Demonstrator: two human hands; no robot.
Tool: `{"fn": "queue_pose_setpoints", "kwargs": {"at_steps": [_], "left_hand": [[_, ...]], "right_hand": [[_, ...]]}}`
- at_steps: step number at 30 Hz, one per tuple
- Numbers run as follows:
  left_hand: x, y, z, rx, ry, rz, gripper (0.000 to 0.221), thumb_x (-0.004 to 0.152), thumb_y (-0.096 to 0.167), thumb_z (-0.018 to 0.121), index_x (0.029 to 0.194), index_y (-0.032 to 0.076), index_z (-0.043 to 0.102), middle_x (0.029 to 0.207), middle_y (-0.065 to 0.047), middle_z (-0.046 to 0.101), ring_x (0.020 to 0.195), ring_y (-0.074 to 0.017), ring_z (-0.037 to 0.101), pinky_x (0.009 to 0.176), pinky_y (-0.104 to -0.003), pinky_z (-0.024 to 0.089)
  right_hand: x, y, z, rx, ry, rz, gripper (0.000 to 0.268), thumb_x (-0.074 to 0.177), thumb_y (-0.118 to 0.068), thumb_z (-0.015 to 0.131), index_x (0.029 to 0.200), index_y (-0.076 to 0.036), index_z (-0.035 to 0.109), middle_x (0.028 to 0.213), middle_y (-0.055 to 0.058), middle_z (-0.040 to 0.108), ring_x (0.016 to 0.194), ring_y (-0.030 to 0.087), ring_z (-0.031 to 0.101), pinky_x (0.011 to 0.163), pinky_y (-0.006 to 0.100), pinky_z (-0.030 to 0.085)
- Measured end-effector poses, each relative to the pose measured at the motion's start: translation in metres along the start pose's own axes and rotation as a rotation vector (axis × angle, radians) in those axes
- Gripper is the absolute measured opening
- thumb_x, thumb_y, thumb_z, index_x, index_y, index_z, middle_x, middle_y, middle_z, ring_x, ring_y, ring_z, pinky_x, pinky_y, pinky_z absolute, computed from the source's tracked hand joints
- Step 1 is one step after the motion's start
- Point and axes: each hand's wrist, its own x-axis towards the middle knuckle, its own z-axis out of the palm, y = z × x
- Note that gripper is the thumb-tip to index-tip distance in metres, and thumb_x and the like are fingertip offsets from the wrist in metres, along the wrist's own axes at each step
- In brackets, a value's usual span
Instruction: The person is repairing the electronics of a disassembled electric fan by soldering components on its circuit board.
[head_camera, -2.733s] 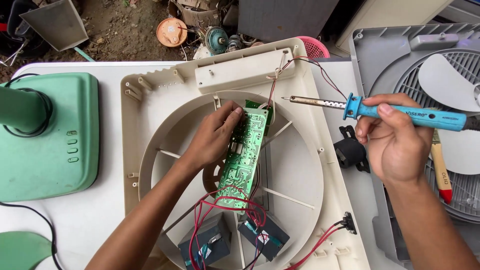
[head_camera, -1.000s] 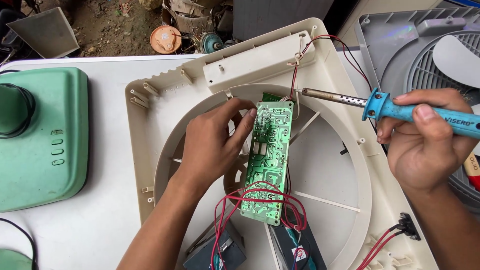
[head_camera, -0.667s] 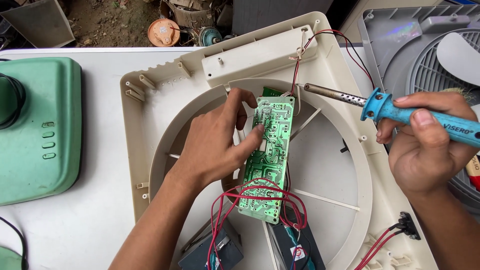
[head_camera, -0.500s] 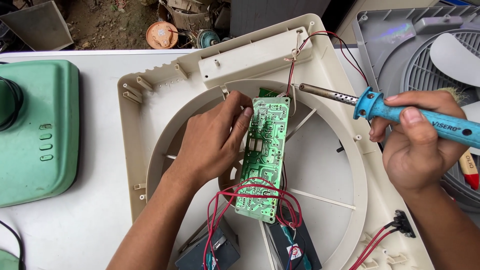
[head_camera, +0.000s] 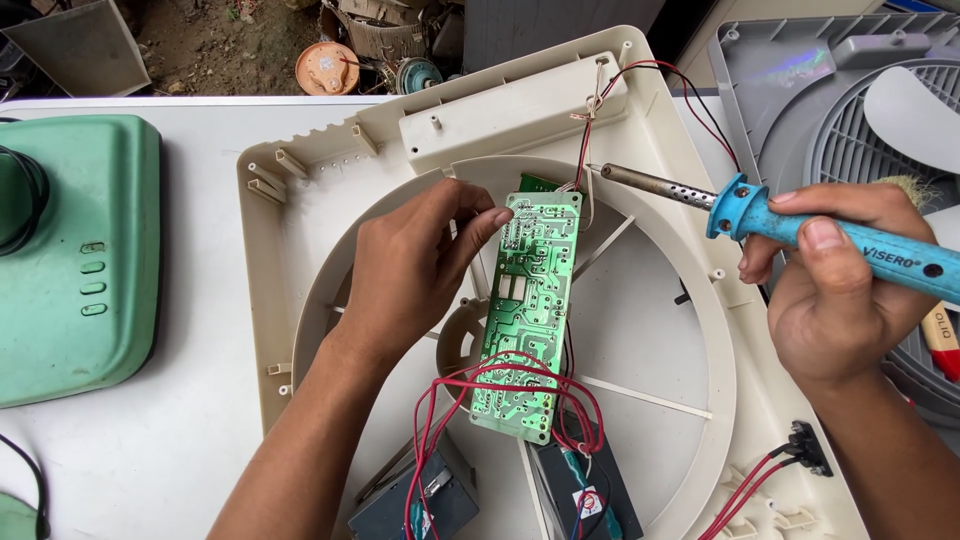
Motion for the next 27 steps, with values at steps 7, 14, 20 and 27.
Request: {"fn": "queue_pose_setpoints", "kwargs": {"at_steps": [7,14,20,27], "left_hand": [[-0.001,-0.012,0.003,-0.020,0.015,-0.028,0.019,0.100,0.026,0.073,0.094,0.009,0.066,0.071,-0.001,0.058,0.058,-0.0158,0.047,0.056,-0.030,0.040],[0.002,-0.003,-0.007,-0.049,-0.101,-0.071,0.021,0.100,0.031,0.066,0.100,0.010,0.063,0.075,-0.001,0.062,0.063,-0.0177,0.055,0.060,-0.033,0.043],[0.003,0.001,-0.015,-0.096,-0.322,-0.228,0.044,0.098,0.048,0.026,0.107,0.014,0.052,0.076,-0.002,0.059,0.067,-0.0227,0.055,0.066,-0.040,0.038],[0.007,0.001,-0.008,0.018,-0.438,-0.336,0.027,0.109,0.038,0.033,0.101,0.014,0.043,0.073,-0.006,0.061,0.066,-0.0326,0.055,0.062,-0.045,0.038]], "right_hand": [[-0.001,-0.005,-0.002,-0.028,-0.087,0.005,0.019,0.106,-0.009,0.057,0.112,0.009,0.053,0.083,0.019,0.053,0.064,0.029,0.063,0.058,0.035,0.055],[0.004,-0.012,0.003,-0.086,-0.156,-0.064,0.023,0.109,-0.006,0.058,0.120,0.012,0.051,0.082,0.024,0.058,0.069,0.030,0.067,0.061,0.035,0.057],[0.005,-0.012,0.006,-0.050,-0.121,-0.060,0.022,0.110,-0.008,0.059,0.121,0.010,0.051,0.083,0.022,0.056,0.069,0.028,0.064,0.061,0.033,0.055],[0.007,-0.016,0.007,-0.070,-0.141,-0.073,0.020,0.110,-0.005,0.059,0.120,0.010,0.052,0.080,0.023,0.057,0.068,0.028,0.064,0.063,0.033,0.056]]}}
